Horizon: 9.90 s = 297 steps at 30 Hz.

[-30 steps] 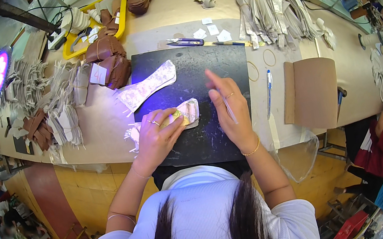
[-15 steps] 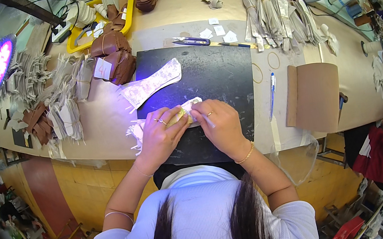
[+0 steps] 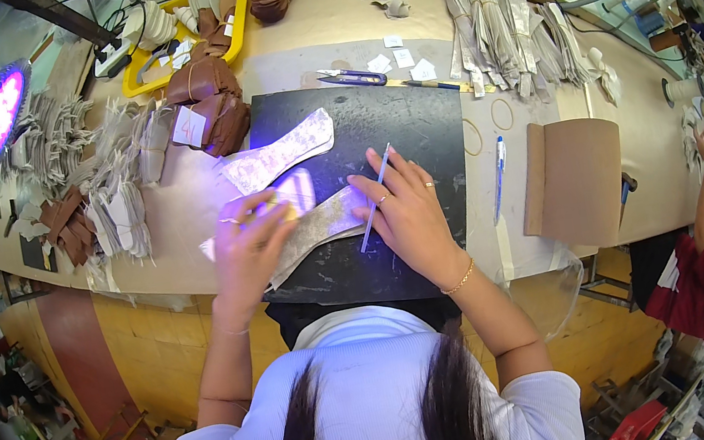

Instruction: The person separates a stack of white fabric pieces on a worktable, then uses a pen to mark each piece individually. The marked pieces are placed back on the table. The person handles the fabric and pen throughout the clip.

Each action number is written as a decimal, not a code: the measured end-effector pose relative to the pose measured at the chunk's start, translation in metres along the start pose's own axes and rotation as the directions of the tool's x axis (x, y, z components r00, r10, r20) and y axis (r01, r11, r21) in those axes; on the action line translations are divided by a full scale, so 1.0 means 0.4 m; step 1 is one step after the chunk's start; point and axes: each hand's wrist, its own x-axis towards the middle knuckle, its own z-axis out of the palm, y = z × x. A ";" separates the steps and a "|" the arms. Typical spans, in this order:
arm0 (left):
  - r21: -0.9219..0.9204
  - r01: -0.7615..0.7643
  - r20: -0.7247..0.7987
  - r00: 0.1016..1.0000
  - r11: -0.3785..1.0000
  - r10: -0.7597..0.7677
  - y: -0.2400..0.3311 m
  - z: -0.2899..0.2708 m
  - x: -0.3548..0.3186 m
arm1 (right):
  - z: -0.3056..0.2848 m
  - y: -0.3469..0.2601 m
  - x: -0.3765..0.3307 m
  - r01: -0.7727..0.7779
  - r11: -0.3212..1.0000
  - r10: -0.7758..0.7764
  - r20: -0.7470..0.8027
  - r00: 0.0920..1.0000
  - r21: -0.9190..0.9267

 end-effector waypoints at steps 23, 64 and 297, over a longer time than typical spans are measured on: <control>-0.649 0.199 0.310 0.951 0.734 0.016 0.042 -0.293 -0.075 | -0.016 -0.135 0.157 0.021 0.766 -0.112 0.101 0.988 0.642; -0.040 -0.196 0.124 0.972 0.980 0.200 0.048 0.111 0.013 | -0.038 0.053 0.055 -0.225 0.851 0.337 -0.165 0.927 0.475; 0.056 0.057 -0.037 0.998 0.997 -0.055 -0.022 -0.042 -0.014 | 0.014 -0.003 -0.004 -0.060 0.998 0.061 -0.065 0.996 0.012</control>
